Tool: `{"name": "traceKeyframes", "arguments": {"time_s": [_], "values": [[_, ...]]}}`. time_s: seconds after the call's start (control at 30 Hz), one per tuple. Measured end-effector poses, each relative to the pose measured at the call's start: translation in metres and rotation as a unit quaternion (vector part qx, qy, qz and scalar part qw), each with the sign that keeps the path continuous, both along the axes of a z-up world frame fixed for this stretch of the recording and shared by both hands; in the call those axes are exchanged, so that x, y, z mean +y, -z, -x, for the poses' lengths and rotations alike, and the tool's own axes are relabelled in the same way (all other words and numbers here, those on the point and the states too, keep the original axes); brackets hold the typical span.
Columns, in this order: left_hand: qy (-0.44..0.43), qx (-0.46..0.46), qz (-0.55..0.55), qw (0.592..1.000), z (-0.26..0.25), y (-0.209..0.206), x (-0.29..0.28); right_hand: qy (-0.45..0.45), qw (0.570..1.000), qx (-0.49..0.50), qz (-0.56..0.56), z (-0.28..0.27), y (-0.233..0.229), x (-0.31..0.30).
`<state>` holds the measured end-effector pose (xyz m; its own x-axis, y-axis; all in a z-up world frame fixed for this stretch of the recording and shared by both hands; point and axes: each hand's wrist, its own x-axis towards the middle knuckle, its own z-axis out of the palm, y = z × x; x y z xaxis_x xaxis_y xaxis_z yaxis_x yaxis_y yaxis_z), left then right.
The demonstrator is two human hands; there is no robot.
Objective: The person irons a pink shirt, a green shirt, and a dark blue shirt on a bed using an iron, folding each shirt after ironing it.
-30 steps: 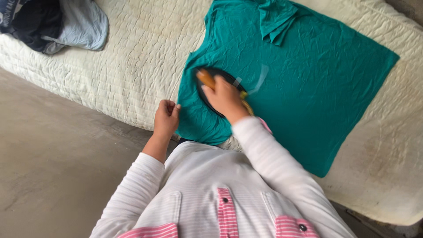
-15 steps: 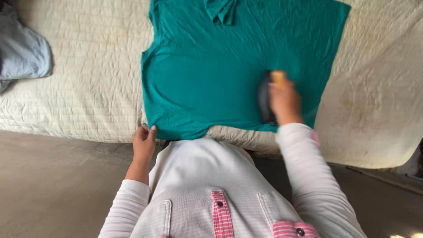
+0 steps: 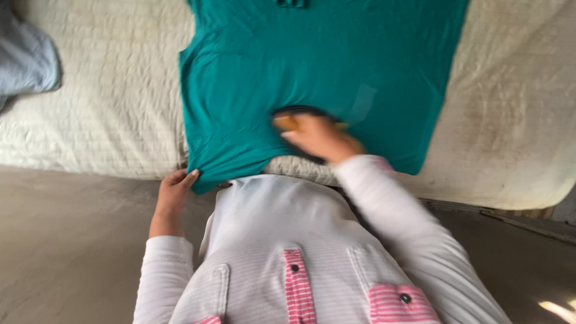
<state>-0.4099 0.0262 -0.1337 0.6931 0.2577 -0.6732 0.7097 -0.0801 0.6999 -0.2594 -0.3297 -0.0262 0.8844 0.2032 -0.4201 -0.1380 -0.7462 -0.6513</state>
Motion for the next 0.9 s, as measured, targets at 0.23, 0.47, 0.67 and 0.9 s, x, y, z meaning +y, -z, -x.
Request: {"name": "traceKeyframes", "arguments": {"time_s": [0.23, 0.47, 0.67, 0.9], "values": [[-0.081, -0.062, -0.033, 0.994, 0.004, 0.015, -0.013, -0.069, 0.995, 0.003, 0.076, -0.012, 0.013, 0.057], [-0.06, -0.03, -0.043, 0.997, 0.0, 0.047, 0.001, 0.305, 0.926, -0.101, 0.199, 0.029, 0.034, -0.205], [0.075, 0.152, 0.027, 0.985, 0.0, 0.036, 0.002, 0.494, 0.865, 0.039, 0.076, 0.022, 0.029, -0.289], [0.02, 0.07, 0.123, 0.99, 0.012, 0.02, 0.012, 0.026, 0.999, 0.005, 0.023, -0.027, 0.037, -0.031]]}}
